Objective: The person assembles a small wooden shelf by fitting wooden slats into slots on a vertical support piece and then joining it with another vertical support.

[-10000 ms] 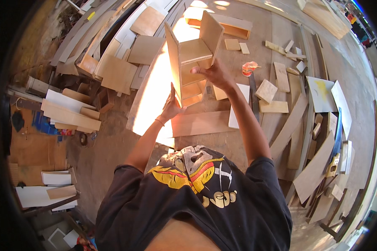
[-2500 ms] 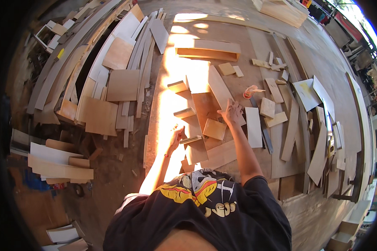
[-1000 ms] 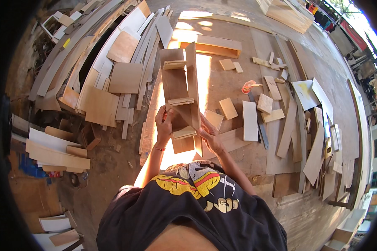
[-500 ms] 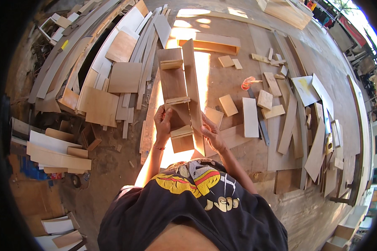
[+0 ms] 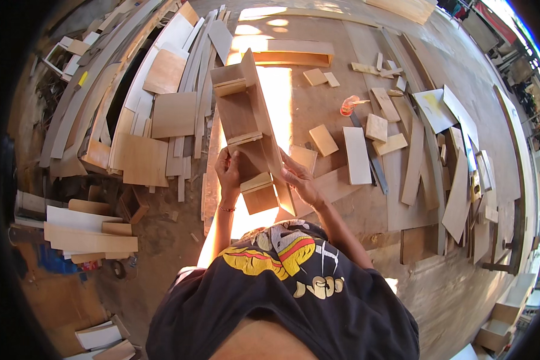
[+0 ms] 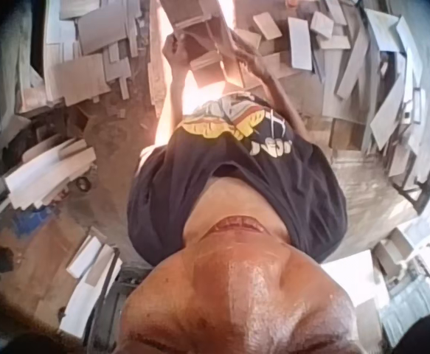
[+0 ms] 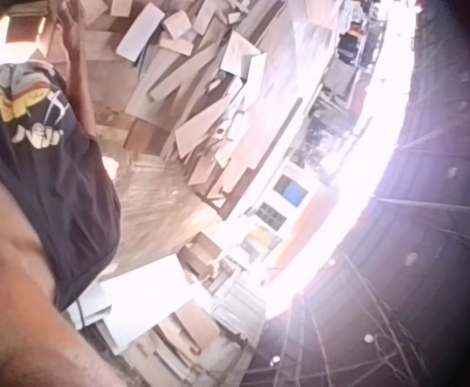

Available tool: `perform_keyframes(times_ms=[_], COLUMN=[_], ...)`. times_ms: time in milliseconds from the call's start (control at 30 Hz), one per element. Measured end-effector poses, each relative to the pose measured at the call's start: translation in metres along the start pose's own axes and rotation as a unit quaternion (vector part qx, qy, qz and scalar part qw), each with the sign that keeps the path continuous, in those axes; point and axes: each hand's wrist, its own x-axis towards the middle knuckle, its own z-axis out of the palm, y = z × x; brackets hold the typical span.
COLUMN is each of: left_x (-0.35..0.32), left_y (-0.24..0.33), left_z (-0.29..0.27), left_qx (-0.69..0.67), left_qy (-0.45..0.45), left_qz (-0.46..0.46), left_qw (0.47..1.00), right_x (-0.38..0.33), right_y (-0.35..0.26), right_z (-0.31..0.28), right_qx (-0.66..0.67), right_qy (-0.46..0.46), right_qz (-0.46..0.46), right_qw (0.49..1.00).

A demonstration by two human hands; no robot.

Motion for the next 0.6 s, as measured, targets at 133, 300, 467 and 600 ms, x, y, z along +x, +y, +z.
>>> perform_keyframes(times_ms=[133,300,467,600], left_x=[0.0,0.0,0.001,0.002], left_y=[-0.002,-0.007,-0.007,-0.006], left_z=[0.0,-0.004,-0.002,-0.002], left_qx=[-0.015,-0.009,-0.017,0.003], left_qy=[-0.006,-0.014,-0.007,-0.003], left_qz=[-0.02,-0.042,-0.031,-0.005], left_qw=[1.0,0.999,0.999,1.0], right_x=[-0.001,-0.002,-0.003,-0.004], right_y=[0.001,0.009,0.011,0.004], right_z=[0.0,0.004,0.004,0.009], right_qx=[-0.048,-0.056,-0.084,-0.11], right_qy=[0.015,0.029,0.014,0.014], right_qz=[0.017,0.056,0.02,0.032], right_qw=[0.999,0.996,0.996,0.993])
